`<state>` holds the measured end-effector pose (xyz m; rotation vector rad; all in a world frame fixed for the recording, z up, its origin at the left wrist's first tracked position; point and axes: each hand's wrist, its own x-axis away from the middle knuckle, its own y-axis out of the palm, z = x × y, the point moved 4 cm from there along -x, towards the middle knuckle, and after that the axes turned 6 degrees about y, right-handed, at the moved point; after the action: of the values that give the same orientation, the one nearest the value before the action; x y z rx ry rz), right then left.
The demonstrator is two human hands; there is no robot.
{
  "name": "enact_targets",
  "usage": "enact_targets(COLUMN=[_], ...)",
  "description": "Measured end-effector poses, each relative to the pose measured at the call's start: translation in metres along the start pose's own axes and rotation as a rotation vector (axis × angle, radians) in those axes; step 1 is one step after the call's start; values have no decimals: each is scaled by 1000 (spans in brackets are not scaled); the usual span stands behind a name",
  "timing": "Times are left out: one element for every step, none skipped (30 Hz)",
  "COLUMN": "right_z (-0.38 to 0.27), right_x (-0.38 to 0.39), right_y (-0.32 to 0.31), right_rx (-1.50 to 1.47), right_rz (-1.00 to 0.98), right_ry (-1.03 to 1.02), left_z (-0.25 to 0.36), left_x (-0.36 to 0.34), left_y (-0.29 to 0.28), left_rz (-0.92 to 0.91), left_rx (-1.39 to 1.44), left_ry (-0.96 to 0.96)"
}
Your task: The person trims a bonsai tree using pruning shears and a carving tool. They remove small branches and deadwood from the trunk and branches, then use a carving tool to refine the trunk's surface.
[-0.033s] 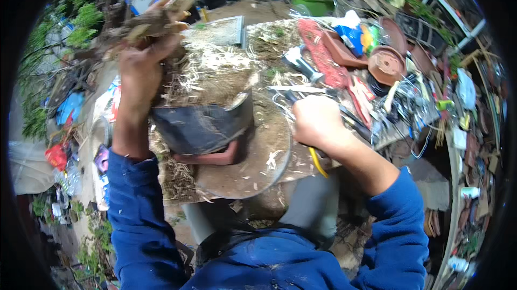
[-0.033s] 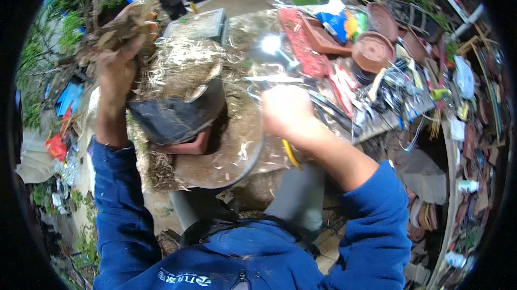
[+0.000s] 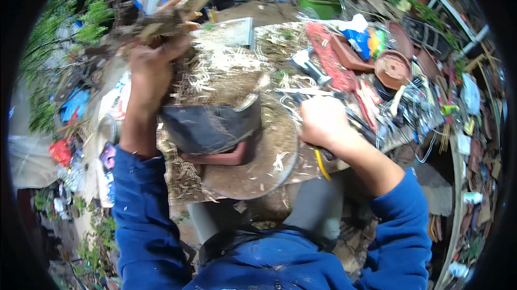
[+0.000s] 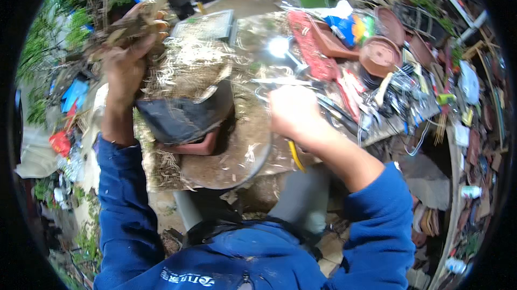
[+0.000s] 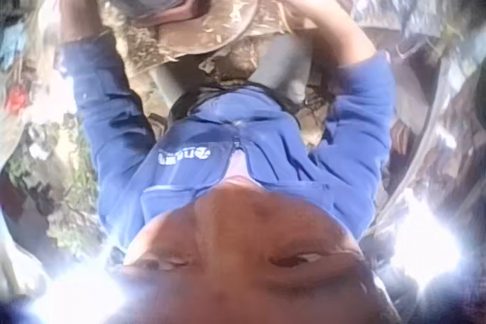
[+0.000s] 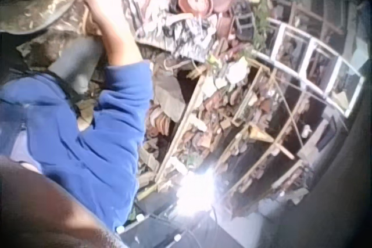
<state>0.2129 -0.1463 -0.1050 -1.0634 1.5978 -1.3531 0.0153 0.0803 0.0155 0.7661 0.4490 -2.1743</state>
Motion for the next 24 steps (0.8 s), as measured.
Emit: enact_targets(right_z=[-1,1,2,6,10,14,20,26,30,38,44,50,54,57,59,61,61,58,49,38,26,12,0,-10], right_x=[-5,-9,-10,-11,-10,-11,-12,-14,-18,-22,-27,-32,-37,-41,-42,-47,-48,-47,-44,-40,-34,-23,-15,-7], right_y=[0,1,-2,-6,-8,-14,-19,-24,-30,-31,-34,-37,-42,-48,-55,-58,-62,-63,-64,-66,-70,-77,-82,-86], right_rx=[25,0,-12,-46,-66,-209,-330,-471,-616,-776,-936,-1106,-1274,-1332,-1419,-1608,-1825,-1953,-2102,-2125,-2143,-1973,-1843,-1589], right_rz=[24,10,81,156,166,284,369,477,547,552,573,550,540,602,619,621,627,631,478,417,335,300,258,295], right_ry=[-2,48,76,98,147,147,190,184,125,166,167,155,99,72,9,34,20,56,47,-2,-92,-293,-407,-417], left_z=[1,-2,-3,-1,0,0,1,1,0,-1,-1,-1,-1,-2,-2,-3,-4,-6,-6,-6,-6,-4,-2,2], left_x=[-1,-1,-2,-2,-3,-3,-3,-2,-2,-3,-4,-6,-8,-11,-14,-17,-19,-22,-24,-26,-27,-26,-25,-24], left_y=[-1,0,0,1,2,2,2,3,2,2,2,2,2,2,4,5,7,11,16,19,23,28,33,35], left_rz=[-12,-8,-27,-50,-65,-62,-72,-76,-86,-78,-86,-103,-119,-145,-170,-165,-171,-180,-194,-196,-215,-228,-236,-261], left_rx=[44,82,63,82,96,76,76,81,80,92,108,134,118,115,114,83,137,192,238,201,160,142,137,132], left_ry=[4,-36,-62,-27,-7,-8,7,-7,-19,-34,-38,-38,-30,-18,-7,-20,-34,-47,-60,-90,-122,-104,-82,-62])
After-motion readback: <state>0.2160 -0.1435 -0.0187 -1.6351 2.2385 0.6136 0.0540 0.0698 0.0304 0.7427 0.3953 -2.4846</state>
